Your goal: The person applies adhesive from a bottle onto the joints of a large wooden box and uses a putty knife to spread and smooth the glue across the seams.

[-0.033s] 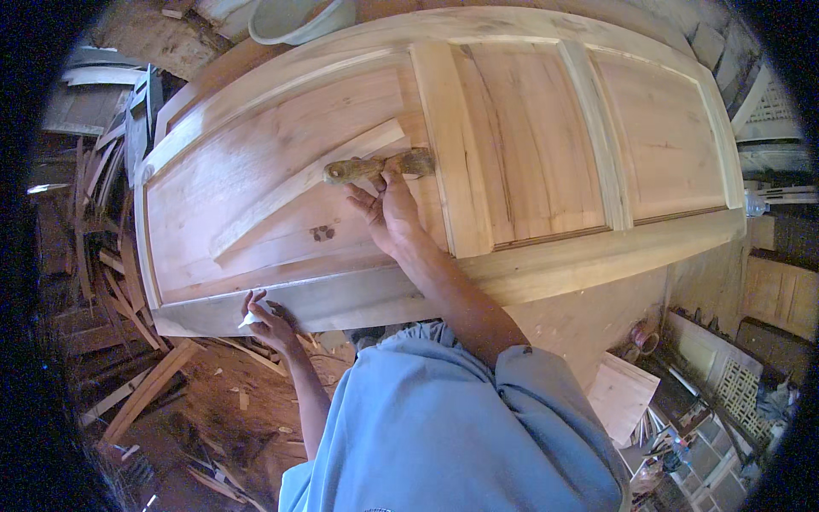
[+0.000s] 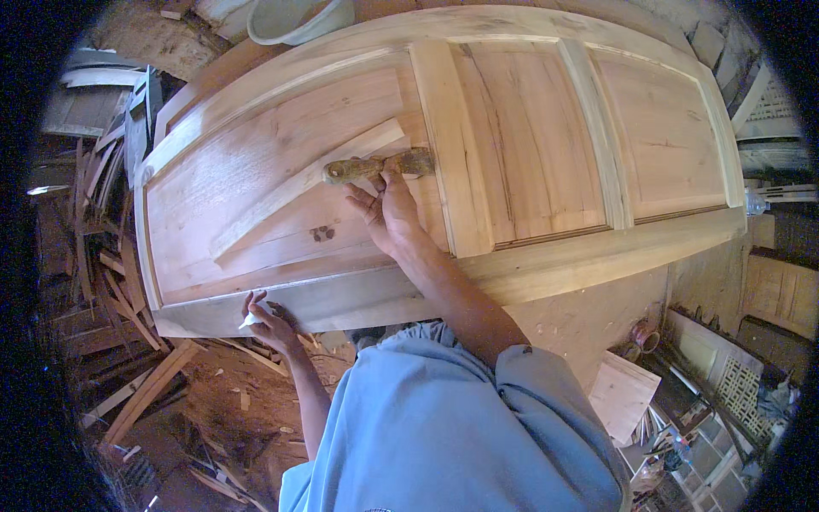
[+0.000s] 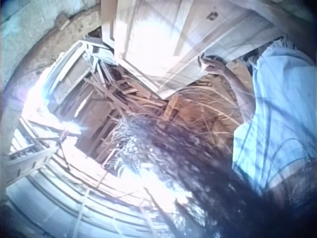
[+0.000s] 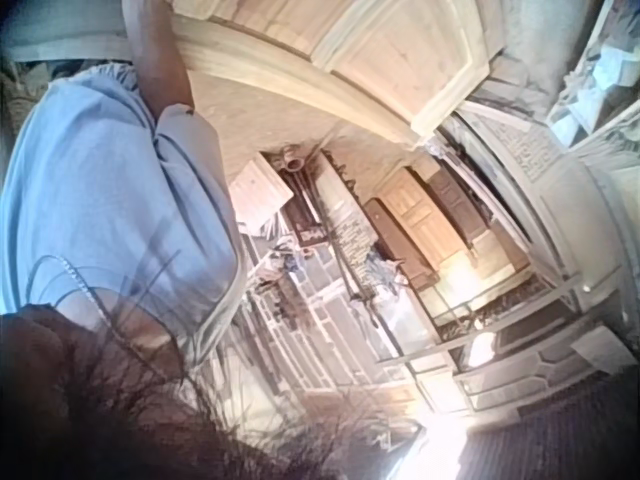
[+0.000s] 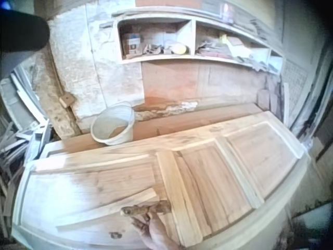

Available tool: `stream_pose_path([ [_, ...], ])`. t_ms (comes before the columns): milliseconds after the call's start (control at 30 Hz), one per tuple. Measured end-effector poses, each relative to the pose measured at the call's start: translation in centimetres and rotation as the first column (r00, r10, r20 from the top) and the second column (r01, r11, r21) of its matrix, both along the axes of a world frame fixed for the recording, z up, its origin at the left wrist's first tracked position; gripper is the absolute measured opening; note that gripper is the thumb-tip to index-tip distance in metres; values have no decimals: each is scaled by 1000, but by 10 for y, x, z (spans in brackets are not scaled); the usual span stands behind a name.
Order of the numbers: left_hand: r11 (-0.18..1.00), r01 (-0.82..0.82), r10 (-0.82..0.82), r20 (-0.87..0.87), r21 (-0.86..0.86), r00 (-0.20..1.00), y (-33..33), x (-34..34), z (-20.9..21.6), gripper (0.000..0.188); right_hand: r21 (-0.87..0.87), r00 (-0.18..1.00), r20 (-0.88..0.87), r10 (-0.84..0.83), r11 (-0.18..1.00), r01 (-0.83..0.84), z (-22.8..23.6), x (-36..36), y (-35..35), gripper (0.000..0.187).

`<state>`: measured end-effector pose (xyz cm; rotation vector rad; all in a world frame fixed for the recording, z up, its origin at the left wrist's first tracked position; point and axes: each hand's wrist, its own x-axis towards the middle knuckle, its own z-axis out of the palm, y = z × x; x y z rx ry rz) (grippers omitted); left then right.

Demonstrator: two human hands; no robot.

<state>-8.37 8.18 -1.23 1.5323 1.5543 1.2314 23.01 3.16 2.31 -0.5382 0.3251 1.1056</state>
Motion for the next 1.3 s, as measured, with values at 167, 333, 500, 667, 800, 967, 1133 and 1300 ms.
stream_pose_path([
  [167, 999, 16, -14, -32, 51, 999, -1, 8, 8, 47, -6, 998, -49, -28, 1000, 27, -16, 3, 2, 27],
  [333, 1000, -4, 2, 43, 27, 999, -1, 6, 5, 46, 264, 991, -106, -78, 959, 104, -25, 5, 11, 22],
  [500, 1000, 1, 0, 80, -11, 997, -2, 3, 2, 45, 32, 964, -185, -193, 979, 203, 0, 4, 15, 21],
  [667, 1000, -13, 13, 37, 3, 999, -3, 4, 5, 45, 257, 964, -49, -261, 929, 265, 47, 16, -7, 25],
  [800, 1000, 4, -3, 45, -9, 999, -4, 8, 10, 47, 238, 985, -155, -81, 964, 116, 20, -12, 4, 23],
  [967, 999, 17, -18, 12, 41, 1000, -4, 1, 5, 49, 153, 985, -105, -137, 976, 152, 9, -6, 11, 23],
  [1133, 1000, 7, -8, 13, 26, 1000, -3, -2, 2, 53, 112, 974, -156, -165, 977, 183, 0, -6, 15, 23],
  [1300, 1000, 11, -12, 6, 24, 1000, -3, 0, 3, 53, 107, 976, -144, -163, 978, 179, -13, 6, 16, 24],
])
